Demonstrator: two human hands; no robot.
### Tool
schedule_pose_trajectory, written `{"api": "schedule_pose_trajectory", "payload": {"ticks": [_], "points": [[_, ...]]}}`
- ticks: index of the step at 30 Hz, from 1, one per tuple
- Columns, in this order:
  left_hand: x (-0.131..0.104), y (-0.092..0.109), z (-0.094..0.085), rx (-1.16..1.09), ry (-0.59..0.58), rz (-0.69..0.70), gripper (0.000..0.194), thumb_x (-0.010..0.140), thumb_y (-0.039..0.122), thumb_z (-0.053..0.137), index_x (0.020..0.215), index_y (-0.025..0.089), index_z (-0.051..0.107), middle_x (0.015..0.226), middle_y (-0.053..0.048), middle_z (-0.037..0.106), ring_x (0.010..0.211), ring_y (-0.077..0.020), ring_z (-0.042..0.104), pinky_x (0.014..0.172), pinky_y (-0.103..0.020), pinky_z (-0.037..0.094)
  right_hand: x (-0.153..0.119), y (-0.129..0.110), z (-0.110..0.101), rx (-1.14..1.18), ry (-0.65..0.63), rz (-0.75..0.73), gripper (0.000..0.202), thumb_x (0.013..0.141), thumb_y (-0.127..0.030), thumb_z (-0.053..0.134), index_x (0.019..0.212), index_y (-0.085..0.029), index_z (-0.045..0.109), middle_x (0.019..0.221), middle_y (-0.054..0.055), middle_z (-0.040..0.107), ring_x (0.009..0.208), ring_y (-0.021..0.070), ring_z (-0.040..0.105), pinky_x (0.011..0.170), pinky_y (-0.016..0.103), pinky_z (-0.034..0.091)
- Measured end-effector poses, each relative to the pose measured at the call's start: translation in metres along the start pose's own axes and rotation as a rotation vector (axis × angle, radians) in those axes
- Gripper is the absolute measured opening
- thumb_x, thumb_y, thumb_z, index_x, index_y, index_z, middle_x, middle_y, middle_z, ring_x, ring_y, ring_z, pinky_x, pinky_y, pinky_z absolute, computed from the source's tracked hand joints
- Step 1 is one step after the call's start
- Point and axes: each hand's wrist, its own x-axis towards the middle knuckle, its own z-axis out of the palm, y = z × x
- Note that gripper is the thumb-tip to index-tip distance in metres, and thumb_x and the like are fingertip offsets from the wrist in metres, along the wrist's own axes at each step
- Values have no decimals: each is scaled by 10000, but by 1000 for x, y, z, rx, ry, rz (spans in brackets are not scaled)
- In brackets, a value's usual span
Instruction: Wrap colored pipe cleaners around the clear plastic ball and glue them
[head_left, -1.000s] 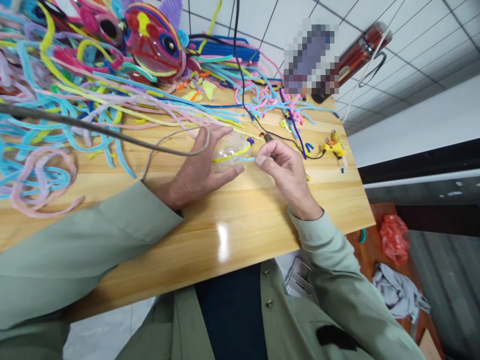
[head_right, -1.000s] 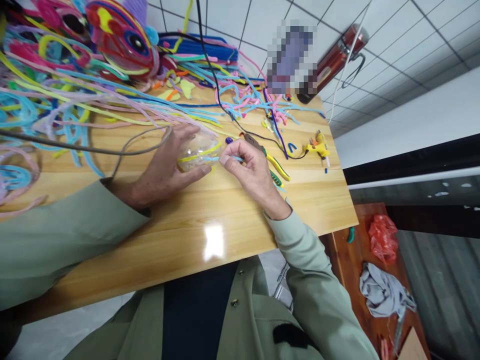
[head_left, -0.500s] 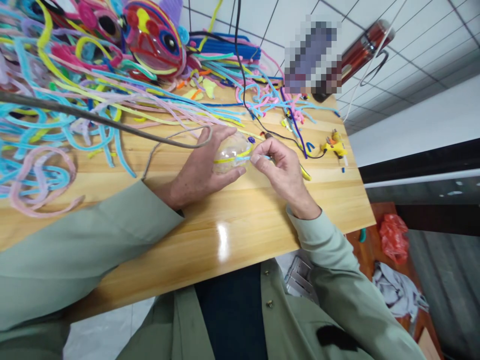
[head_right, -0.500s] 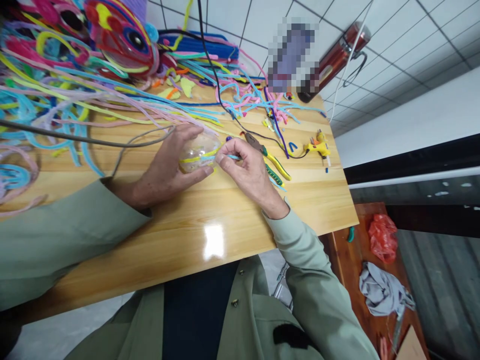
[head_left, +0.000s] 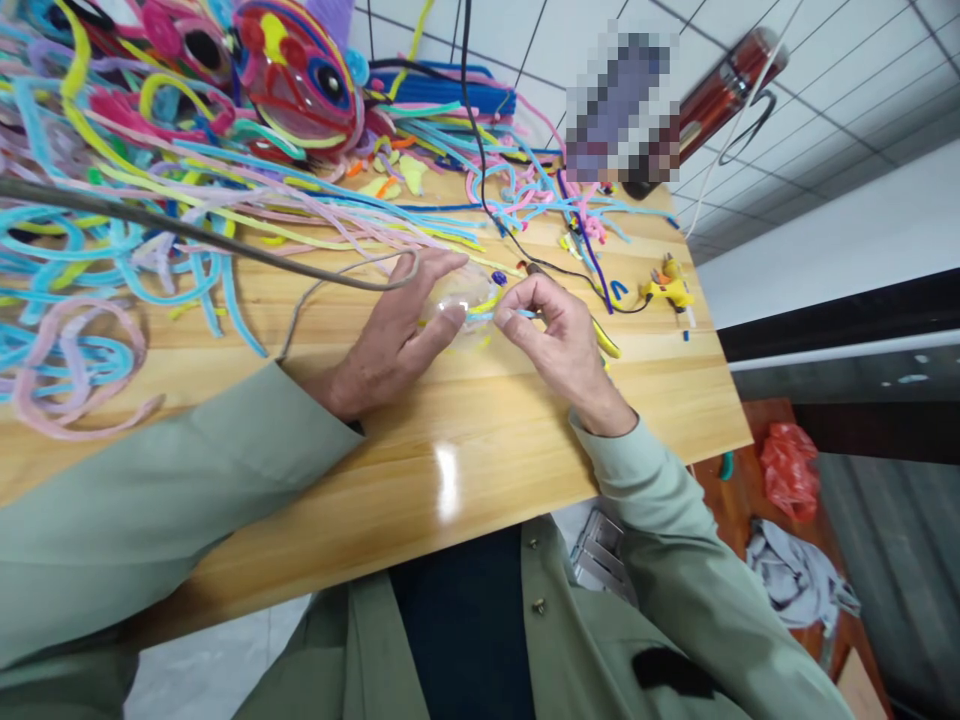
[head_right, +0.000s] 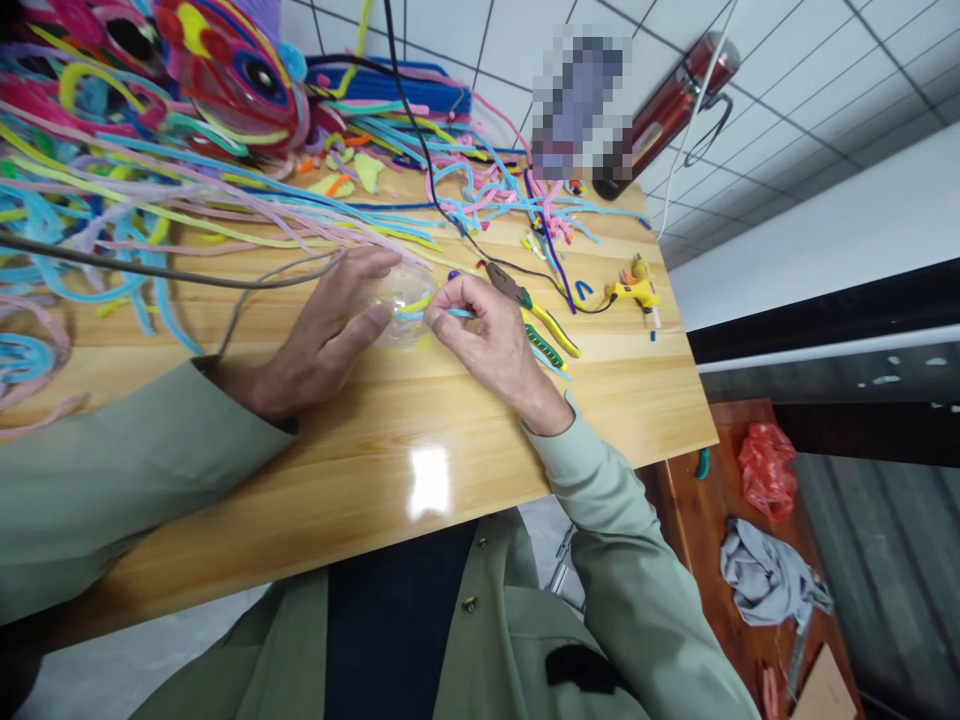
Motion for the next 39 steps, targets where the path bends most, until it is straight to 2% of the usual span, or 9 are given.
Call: {"api": "schedule_pose_trajectory", "payload": {"ticks": [3,6,11,16,21,26,33,39], "points": [[1,1,1,-19,18,-29,687,1249,790,396,1702,312,591,1699,-122,690,1657,-369,608,1491,-626,420,0,1,0,3,0,-14,313,1060,-530,809,906,-274,716,923,11,730,908,216,678,907,384,592],[3,0,1,-62,30,-38,666,1236,820,412,1682,369,615,1688,-78,711,1653,-363,621,1502,-626,413,0,2,0,-1,-1,-22,277,1059,-484,800,903,-271,712,923,7,734,892,207,668,884,370,587],[5,-3,-1,-106,13,-35,582,1220,808,487,1652,448,636,1665,1,737,1608,-375,645,1477,-674,441,0,4,0,5,5,-60,259,1053,-461,787,909,-257,719,911,3,740,871,196,657,863,355,585],[5,-5,0,-88,30,-12,556,1226,791,491,1665,479,628,1663,4,736,1618,-386,643,1438,-689,488,0,5,1,-14,16,-53,252,1048,-455,787,907,-254,731,907,4,748,860,191,646,837,343,574],[4,-2,-1,-46,26,32,511,1263,662,532,1682,379,607,1658,-85,730,1584,-368,659,1406,-673,514,0,7,1,-10,13,-65,227,1052,-430,784,920,-254,731,919,2,750,861,188,651,833,343,573],[6,0,-1,-23,30,9,562,1241,670,567,1645,285,636,1626,-141,740,1518,-391,692,1354,-644,562,0,7,1,-30,12,-60,260,1058,-461,784,914,-253,724,919,5,748,871,191,648,854,350,586],[6,-1,4,-55,73,-3,574,1212,715,615,1590,286,662,1582,-145,757,1477,-399,703,1321,-649,584,1,7,2,-22,7,-50,350,1069,-562,802,923,-255,722,915,0,728,873,195,639,855,363,588],[6,-8,3,-121,63,-3,547,1202,712,648,1594,331,657,1560,-110,751,1465,-356,714,1309,-594,608,2,10,2,-18,11,-98,237,1065,-436,815,933,-260,725,946,-3,740,918,206,672,935,399,595]]}}
